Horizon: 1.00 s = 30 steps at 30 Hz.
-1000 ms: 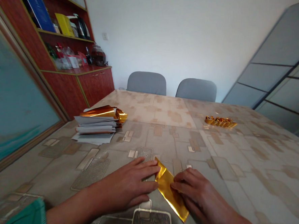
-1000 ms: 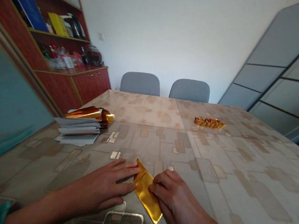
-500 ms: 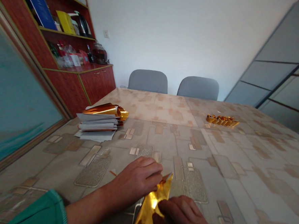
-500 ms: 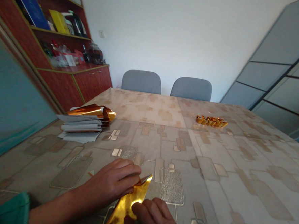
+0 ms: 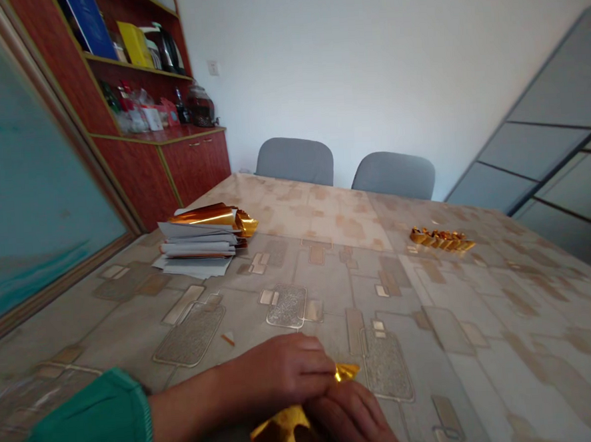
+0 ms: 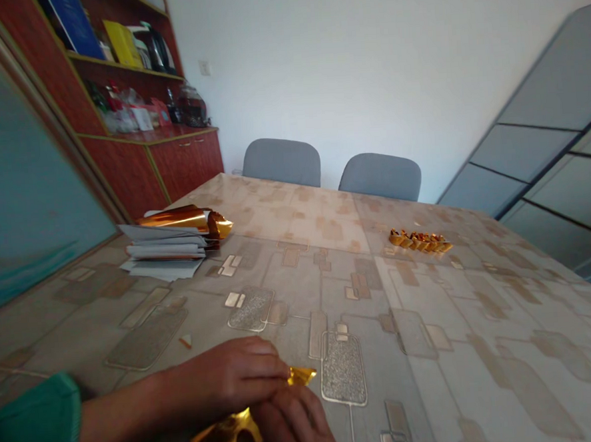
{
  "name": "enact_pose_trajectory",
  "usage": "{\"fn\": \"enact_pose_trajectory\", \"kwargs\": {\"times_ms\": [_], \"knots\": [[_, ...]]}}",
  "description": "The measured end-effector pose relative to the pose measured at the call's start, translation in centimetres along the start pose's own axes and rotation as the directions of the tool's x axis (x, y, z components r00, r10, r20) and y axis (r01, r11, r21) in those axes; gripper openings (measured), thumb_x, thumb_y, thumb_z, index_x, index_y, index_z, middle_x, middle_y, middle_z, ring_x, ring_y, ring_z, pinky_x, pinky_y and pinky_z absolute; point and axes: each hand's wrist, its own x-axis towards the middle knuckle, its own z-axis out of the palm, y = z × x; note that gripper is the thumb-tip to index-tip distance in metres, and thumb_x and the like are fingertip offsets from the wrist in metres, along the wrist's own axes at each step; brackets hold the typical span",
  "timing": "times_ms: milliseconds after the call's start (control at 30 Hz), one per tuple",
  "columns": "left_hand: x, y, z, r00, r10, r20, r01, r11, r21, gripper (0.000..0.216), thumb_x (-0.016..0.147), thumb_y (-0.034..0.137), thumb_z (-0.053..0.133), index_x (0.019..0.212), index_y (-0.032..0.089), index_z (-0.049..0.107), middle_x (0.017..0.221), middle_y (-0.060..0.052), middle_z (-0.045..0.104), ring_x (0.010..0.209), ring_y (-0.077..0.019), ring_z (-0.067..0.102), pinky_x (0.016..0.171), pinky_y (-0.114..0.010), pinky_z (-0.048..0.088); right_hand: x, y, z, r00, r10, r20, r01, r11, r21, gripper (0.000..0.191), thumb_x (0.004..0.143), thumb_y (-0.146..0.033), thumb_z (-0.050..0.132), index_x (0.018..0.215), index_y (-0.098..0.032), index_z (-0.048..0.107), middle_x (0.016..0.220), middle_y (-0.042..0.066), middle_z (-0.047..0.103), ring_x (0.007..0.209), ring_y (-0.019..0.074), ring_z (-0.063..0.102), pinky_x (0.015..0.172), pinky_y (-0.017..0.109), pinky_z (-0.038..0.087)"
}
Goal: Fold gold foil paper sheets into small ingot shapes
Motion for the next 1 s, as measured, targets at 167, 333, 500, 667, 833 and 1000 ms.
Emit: {"fn": "enact_pose_trajectory", "kwargs": {"times_ms": [167, 333, 500, 667, 833, 1000], "knots": [[1.3, -1.5, -0.2, 0.998, -0.047, -0.03, 0.048, 0.999, 0.02, 0.02, 0.103, 0.013, 0.051, 0.091, 0.017, 0.066, 0.093, -0.005, 0.073, 0.083, -0.0179, 0.063, 0.074, -0.03, 0.049, 4.0, 1.3, -5.1, 0.958, 0.028, 0.285, -0.103, 0.962, 0.252, 0.017, 0.095, -0.011, 0.057, 0.102, -0.022, 0.066, 0.106, 0.004, 0.073, 0.098, 0.018, 0.067, 0.088, 0.028, 0.055], [-0.6, 0.7, -2.4, 0.988, -0.152, -0.025, 0.153, 0.988, 0.005, 0.018, 0.1, 0.012, 0.051, 0.091, 0.019, 0.065, 0.099, -0.004, 0.073, 0.085, -0.019, 0.062, 0.076, -0.034, 0.046, 4.7, 1.6, -5.1, 0.947, -0.016, 0.322, -0.094, 0.942, 0.322, 0.014, 0.093, -0.009, 0.06, 0.096, -0.021, 0.066, 0.102, 0.005, 0.071, 0.097, 0.0192, 0.063, 0.086, 0.03, 0.053], [-2.9, 3.2, -3.4, 0.97, -0.212, 0.118, 0.216, 0.976, -0.024, 0.015, 0.092, 0.031, 0.07, 0.086, 0.022, 0.06, 0.098, 0.001, 0.07, 0.081, -0.0166, 0.061, 0.068, -0.031, 0.042, 4.4, 2.1, -4.3, 0.943, 0.032, 0.33, -0.117, 0.964, 0.239, 0.011, 0.096, -0.014, 0.058, 0.094, -0.02, 0.067, 0.099, 0.006, 0.068, 0.094, 0.0218, 0.06, 0.081, 0.033, 0.052], [-3.0, 3.3, -2.0, 0.933, -0.359, 0.02, 0.359, 0.929, -0.085, 0.022, 0.102, 0.016, 0.047, 0.082, 0.021, 0.056, 0.076, 0.003, 0.064, 0.066, -0.0123, 0.058, 0.061, -0.025, 0.04, 4.9, 2.4, -5.0, 0.945, 0.085, 0.315, -0.162, 0.961, 0.225, 0.006, 0.095, -0.017, 0.063, 0.098, -0.02, 0.068, 0.1, 0.005, 0.068, 0.094, 0.0223, 0.06, 0.082, 0.035, 0.05], [-3.2, 2.7, -1.8, 0.935, -0.342, -0.094, 0.336, 0.939, -0.071, 0.024, 0.098, 0.009, 0.04, 0.084, 0.021, 0.055, 0.079, -0.001, 0.065, 0.07, -0.0156, 0.057, 0.063, -0.025, 0.041, 4.9, 2.1, -4.5, 0.949, 0.089, 0.302, -0.159, 0.963, 0.216, 0.031, 0.075, -0.021, 0.086, 0.099, -0.024, 0.068, 0.105, 0.002, 0.069, 0.098, 0.0239, 0.06, 0.084, 0.037, 0.049], [-3.7, 2.9, -1.7, 0.867, -0.483, -0.127, 0.446, 0.863, -0.236, 0.018, 0.096, 0.012, 0.044, 0.085, 0.02, 0.055, 0.079, -0.001, 0.065, 0.072, -0.0151, 0.059, 0.065, -0.023, 0.043, 4.4, 2.2, -3.6, 0.952, 0.12, 0.281, -0.162, 0.978, 0.134, 0.028, 0.076, -0.015, 0.082, 0.098, -0.023, 0.067, 0.103, 0.004, 0.069, 0.095, 0.0255, 0.061, 0.08, 0.038, 0.05]]}}
